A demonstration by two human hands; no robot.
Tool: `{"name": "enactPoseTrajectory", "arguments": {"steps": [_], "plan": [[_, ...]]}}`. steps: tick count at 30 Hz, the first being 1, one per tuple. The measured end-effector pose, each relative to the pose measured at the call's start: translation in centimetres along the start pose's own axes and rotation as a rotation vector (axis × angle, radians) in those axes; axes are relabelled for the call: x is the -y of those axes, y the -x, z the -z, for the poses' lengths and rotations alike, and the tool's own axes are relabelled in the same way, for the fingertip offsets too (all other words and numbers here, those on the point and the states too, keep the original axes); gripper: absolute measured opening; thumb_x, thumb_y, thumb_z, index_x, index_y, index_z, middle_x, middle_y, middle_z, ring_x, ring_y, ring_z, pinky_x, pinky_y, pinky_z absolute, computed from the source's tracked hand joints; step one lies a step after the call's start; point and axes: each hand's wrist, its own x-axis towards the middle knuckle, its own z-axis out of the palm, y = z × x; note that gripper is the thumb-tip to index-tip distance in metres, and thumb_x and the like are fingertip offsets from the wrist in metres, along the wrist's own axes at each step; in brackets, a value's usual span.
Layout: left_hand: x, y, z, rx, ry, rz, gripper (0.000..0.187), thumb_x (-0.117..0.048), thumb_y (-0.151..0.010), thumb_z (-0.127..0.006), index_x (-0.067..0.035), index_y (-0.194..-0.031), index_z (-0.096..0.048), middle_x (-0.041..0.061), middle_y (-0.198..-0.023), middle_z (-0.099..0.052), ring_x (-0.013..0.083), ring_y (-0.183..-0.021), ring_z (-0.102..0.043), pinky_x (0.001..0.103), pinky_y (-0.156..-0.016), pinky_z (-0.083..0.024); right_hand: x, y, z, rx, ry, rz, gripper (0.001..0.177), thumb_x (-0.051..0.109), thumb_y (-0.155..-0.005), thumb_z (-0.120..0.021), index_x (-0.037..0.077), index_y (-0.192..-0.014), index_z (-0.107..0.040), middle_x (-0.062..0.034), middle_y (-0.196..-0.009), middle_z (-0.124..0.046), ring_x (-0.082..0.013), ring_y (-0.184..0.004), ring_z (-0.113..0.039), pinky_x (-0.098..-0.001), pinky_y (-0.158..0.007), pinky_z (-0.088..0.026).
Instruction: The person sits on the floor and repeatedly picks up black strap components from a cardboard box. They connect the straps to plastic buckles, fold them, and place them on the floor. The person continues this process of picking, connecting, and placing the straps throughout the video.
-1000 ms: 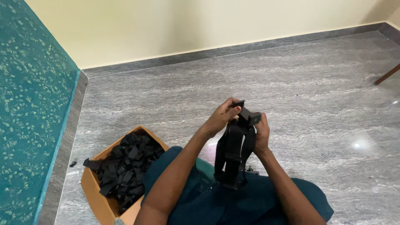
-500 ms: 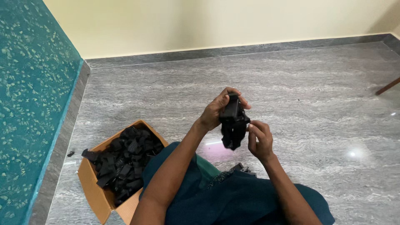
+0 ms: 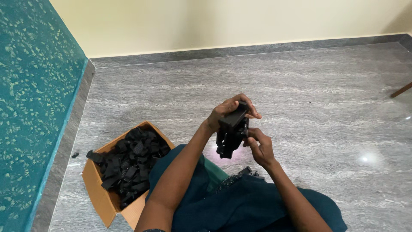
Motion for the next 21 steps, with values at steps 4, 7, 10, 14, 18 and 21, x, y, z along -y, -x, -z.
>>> {"name": "enactPoseTrajectory", "arguments": {"steps": [4, 7, 10, 14, 18, 21], "plan": [[0.5, -0.3, 0.1, -0.009, -0.187, -0.002, 0.046, -0.053, -0.106, -0.054, -0.01, -0.12, -0.065, 0.013, -0.113, -0.069, 0.0305, -0.123, -0.067, 0.05, -0.115, -0.05, -0.3, 0.0, -0.3, 0.017, -0.386, -0.123, 0.072, 0.063, -0.103, -0.048, -0.002, -0.135, -0.053, -0.0129, -0.111, -0.064, -0.0169, -0.098, -0.062, -0.0335, -0.084, -0.052], [1.1, -0.3, 0.1, -0.08, -0.359, -0.012, 0.045, -0.051, -0.106, -0.054, -0.01, -0.119, -0.065, 0.011, -0.11, -0.071, 0.0261, -0.117, -0.068, 0.044, -0.108, -0.053, 0.3, -0.2, -1.1, 0.08, -0.62, -0.209, 0.082, 0.07, -0.102, -0.05, -0.001, -0.141, -0.044, -0.0159, -0.125, -0.058, -0.0211, -0.119, -0.06, -0.038, -0.103, -0.051], [1.3, -0.4, 0.1, -0.147, -0.476, -0.029, 0.046, -0.052, -0.107, -0.051, -0.01, -0.12, -0.065, 0.007, -0.109, -0.069, 0.0222, -0.111, -0.068, 0.041, -0.101, -0.054, 1.5, -0.5, -1.4, 0.121, -0.857, -0.307, 0.088, 0.069, -0.09, -0.056, 0.006, -0.148, -0.034, -0.013, -0.126, -0.061, -0.0225, -0.113, -0.062, -0.0406, -0.094, -0.052], [1.9, -0.5, -0.1, -0.193, -0.601, -0.005, 0.044, -0.052, -0.106, -0.049, -0.014, -0.123, -0.063, 0.005, -0.109, -0.066, 0.02, -0.106, -0.066, 0.038, -0.093, -0.056, 1.9, -0.9, -1.4, 0.132, -0.834, -0.268, 0.075, 0.053, -0.091, -0.069, -0.001, -0.138, -0.045, -0.0176, -0.122, -0.066, -0.0262, -0.112, -0.067, -0.0442, -0.095, -0.057], [2.7, -0.7, -0.2, -0.172, -0.927, 0.048, 0.043, -0.05, -0.109, -0.043, -0.016, -0.127, -0.06, 0.005, -0.115, -0.063, 0.0204, -0.11, -0.064, 0.037, -0.096, -0.055, 0.5, -0.3, -2.1, -0.061, -0.725, -0.357, 0.053, 0.03, -0.088, -0.077, 0.002, -0.126, -0.053, -0.0143, -0.109, -0.068, -0.0252, -0.098, -0.071, -0.0425, -0.086, -0.06], [3.5, -0.5, -0.9, -0.162, -1.15, 0.015, 0.039, -0.046, -0.111, -0.045, -0.016, -0.131, -0.058, 0.009, -0.125, -0.062, 0.0255, -0.12, -0.058, 0.042, -0.107, -0.048, -1.9, 0.1, -2.4, -0.194, -0.768, -0.425, 0.035, 0.019, -0.092, -0.076, -0.001, -0.117, -0.06, -0.0131, -0.1, -0.068, -0.0249, -0.086, -0.071, -0.0406, -0.078, -0.059]]}}
